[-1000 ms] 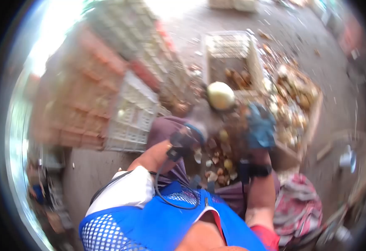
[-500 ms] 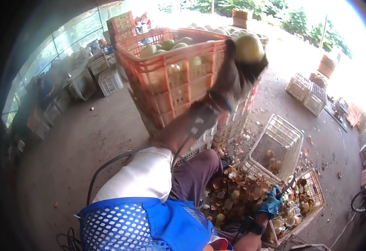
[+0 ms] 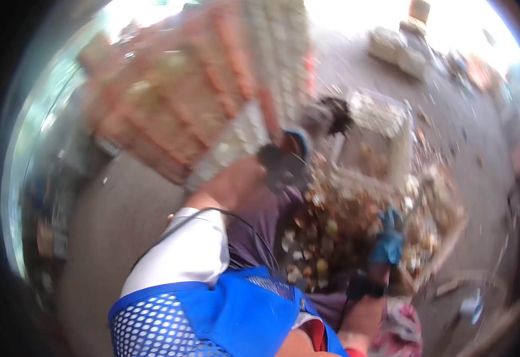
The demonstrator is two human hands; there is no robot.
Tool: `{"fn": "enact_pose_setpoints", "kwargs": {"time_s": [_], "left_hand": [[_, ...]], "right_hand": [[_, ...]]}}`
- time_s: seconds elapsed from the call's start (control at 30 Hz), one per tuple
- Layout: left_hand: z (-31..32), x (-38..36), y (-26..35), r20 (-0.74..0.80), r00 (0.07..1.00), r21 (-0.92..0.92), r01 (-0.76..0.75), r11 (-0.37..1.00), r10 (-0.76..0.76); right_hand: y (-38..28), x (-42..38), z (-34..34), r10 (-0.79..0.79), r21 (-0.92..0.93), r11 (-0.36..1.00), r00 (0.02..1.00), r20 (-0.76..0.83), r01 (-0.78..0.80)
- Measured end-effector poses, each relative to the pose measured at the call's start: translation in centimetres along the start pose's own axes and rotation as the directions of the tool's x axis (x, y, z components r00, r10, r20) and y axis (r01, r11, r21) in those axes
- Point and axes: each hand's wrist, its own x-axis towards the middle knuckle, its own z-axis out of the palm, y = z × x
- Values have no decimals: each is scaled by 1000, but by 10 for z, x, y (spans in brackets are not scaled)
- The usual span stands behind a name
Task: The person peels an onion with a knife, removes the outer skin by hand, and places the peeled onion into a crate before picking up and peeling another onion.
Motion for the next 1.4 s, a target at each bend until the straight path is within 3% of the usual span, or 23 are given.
{"fn": "enact_pose_setpoints", "kwargs": {"time_s": [0.03, 0.1, 0.27, 0.33, 0.43, 0.47, 0.53, 0.6, 0.7, 0.83, 1.1, 1.23, 1.27, 1.4], "left_hand": [[-2, 14, -22, -102, 993, 77, 59, 995, -51], [38, -3, -38, -169, 986, 170, 40, 985, -11], [33, 61, -130, -315, 939, 441, 273, 855, -138], [-12, 96, -165, -329, 928, 514, 333, 791, -176], [-39, 140, -205, -335, 928, 719, 362, 593, -160], [-42, 147, -218, -223, 957, 682, 291, 671, -188], [-67, 180, -249, -200, 974, 867, 225, 446, -103], [-79, 205, -268, -178, 975, 948, 206, 244, -130], [-79, 236, -279, -50, 954, 994, 78, 83, -297], [-65, 263, -312, -40, 960, 991, 2, -134, -277], [-64, 324, -390, -78, 912, 939, -69, -337, -403], [-88, 328, -434, 78, 929, 929, -199, -313, -361], [-84, 333, -435, 16, 909, 921, -175, -347, -416], [-61, 322, -418, -28, 919, 972, -66, -225, -393]], "right_hand": [[-19, 6, 0, 357, 346, 872, 934, 35, -346], [-17, 0, -22, 367, 492, 803, 929, 35, -336], [-5, 12, -48, 468, 503, 768, 884, -17, -397], [-6, 22, -28, 527, 427, 779, 849, -50, -458], [5, 34, -21, 560, 388, 771, 828, -33, -506], [5, 41, -17, 574, 388, 756, 819, -6, -527], [6, 56, -13, 597, 394, 723, 800, 58, -568], [7, 70, -10, 607, 353, 717, 787, 107, -601], [3, 95, -12, 645, 272, 712, 756, 108, -647], [7, 127, -19, 694, 225, 686, 715, 87, -692], [41, 154, -28, 745, 251, 648, 667, -12, -719], [41, 159, -27, 740, 282, 651, 672, -30, -704], [45, 156, -31, 725, 256, 667, 689, -3, -700], [42, 156, -28, 732, 251, 664, 681, -22, -705]]}}
